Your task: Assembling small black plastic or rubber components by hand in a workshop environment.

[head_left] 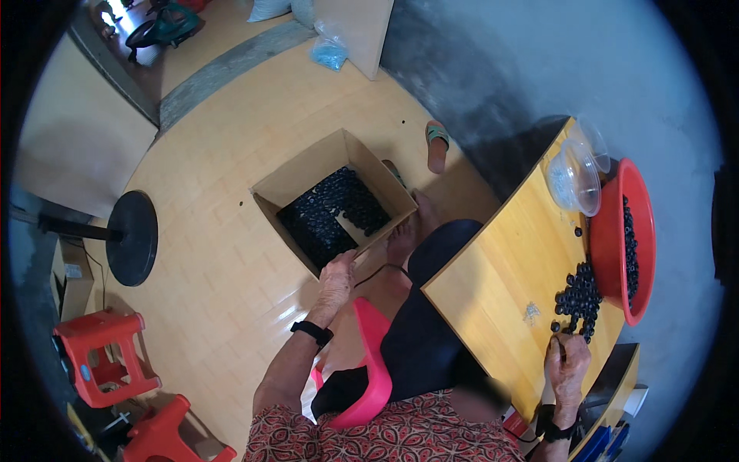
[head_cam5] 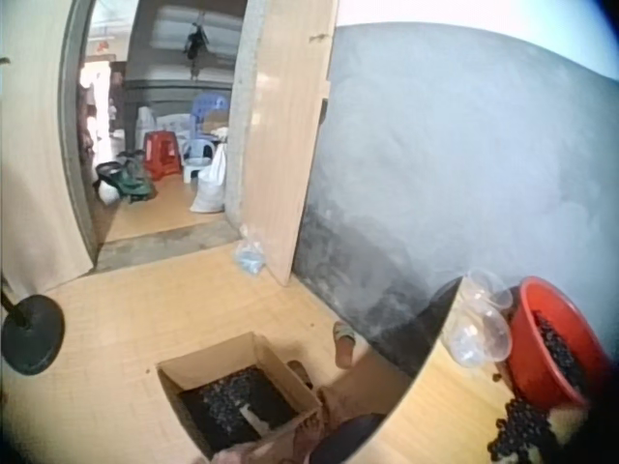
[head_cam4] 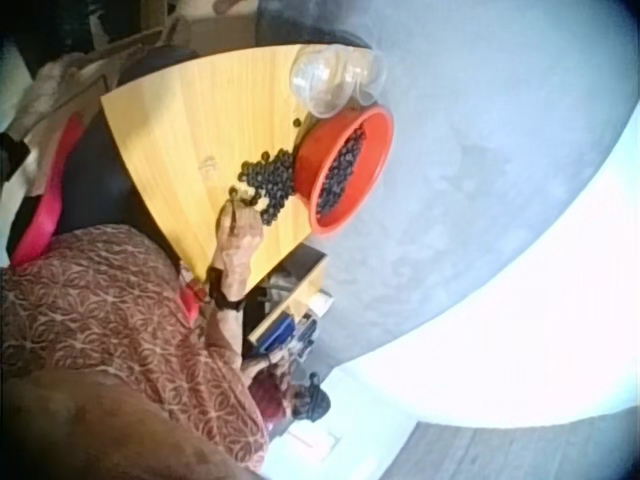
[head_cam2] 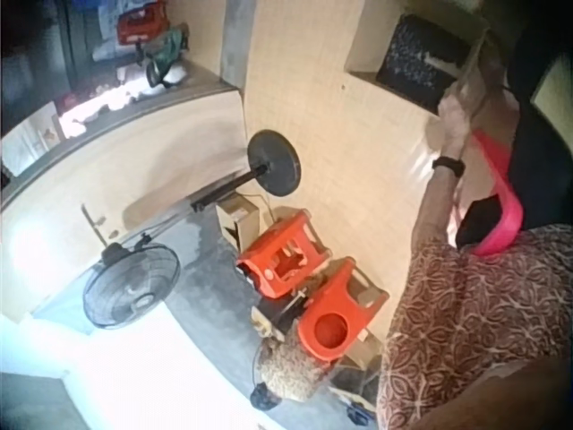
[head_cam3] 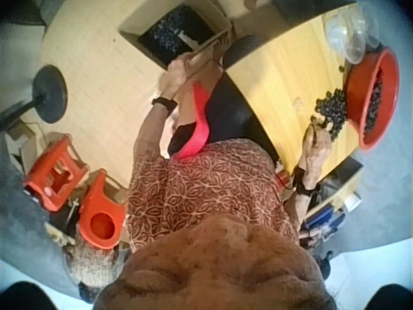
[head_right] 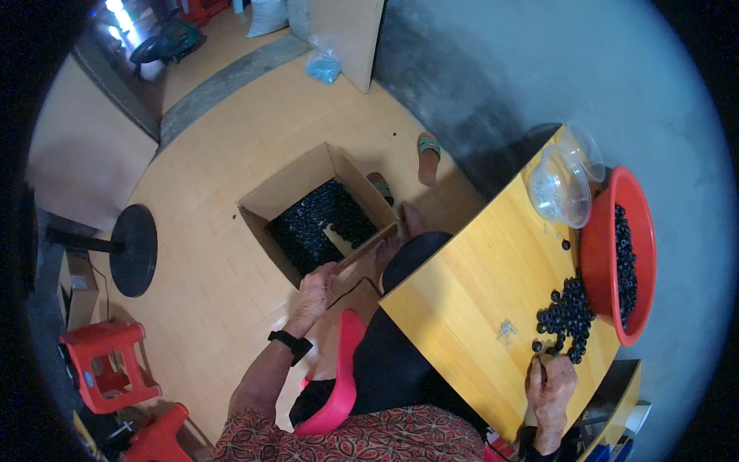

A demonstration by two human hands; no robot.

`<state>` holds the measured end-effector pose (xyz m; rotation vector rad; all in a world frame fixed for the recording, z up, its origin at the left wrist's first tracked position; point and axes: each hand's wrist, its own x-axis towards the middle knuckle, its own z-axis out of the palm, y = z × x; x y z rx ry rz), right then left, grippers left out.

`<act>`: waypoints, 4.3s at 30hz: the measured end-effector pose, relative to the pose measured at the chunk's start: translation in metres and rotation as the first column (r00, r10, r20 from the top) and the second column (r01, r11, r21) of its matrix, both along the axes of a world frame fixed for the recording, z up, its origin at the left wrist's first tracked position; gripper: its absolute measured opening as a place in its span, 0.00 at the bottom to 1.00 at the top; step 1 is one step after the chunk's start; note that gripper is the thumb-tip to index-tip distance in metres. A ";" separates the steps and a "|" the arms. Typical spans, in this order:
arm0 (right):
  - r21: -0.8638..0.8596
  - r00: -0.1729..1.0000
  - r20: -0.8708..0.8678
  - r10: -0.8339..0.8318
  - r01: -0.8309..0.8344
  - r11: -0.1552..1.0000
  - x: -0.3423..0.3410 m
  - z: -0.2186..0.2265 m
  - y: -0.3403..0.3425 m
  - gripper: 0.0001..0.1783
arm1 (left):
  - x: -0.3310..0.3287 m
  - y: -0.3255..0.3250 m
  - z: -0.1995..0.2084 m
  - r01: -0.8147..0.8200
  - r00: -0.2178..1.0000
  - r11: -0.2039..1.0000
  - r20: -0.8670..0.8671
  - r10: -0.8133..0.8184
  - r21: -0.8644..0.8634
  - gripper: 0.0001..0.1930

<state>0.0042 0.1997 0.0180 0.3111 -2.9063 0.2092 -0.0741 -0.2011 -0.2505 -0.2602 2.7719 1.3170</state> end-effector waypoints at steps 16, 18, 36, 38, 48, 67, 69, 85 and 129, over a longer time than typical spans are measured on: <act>-0.012 0.995 0.044 -0.093 0.094 0.996 0.012 0.002 0.010 0.05 | -0.005 -0.057 -0.008 -0.121 0.992 0.974 -0.067 0.110 -0.191 0.13; -0.028 0.993 0.045 -0.106 0.107 0.994 0.011 0.002 0.010 0.03 | -0.006 -0.055 -0.009 -0.082 0.995 0.980 -0.066 0.071 -0.180 0.13; -0.026 0.986 0.098 -0.132 0.136 0.990 0.011 0.007 0.014 0.03 | -0.028 -0.041 -0.014 -0.109 0.983 0.990 -0.155 0.094 -0.091 0.13; -0.002 0.989 0.099 -0.110 0.110 0.994 0.010 0.008 0.016 0.04 | -0.028 -0.042 -0.016 -0.107 0.987 0.988 -0.135 0.091 -0.112 0.13; 0.017 0.995 0.060 -0.086 0.085 0.996 0.007 0.014 0.015 0.04 | -0.023 -0.041 0.010 -0.053 0.996 0.998 -0.075 0.054 0.017 0.19; -0.135 0.988 -0.152 -0.013 -0.008 0.991 0.005 0.036 0.033 0.06 | -0.019 0.086 0.284 0.518 0.855 0.757 -0.266 -0.445 0.398 0.13; -0.191 0.986 -0.158 -0.044 0.013 0.982 0.011 0.037 0.042 0.06 | -0.013 0.092 0.293 0.550 0.835 0.754 -0.225 -0.502 0.358 0.13; -0.217 0.948 -0.045 -0.315 0.298 0.930 0.036 0.012 0.070 0.04 | -0.043 0.012 0.147 -0.068 0.918 0.517 0.257 -0.303 0.854 0.12; 0.033 0.863 0.057 -0.502 0.501 0.865 0.033 -0.036 0.056 0.28 | -0.202 0.162 -0.220 0.609 0.714 0.251 0.383 -0.586 -0.752 0.25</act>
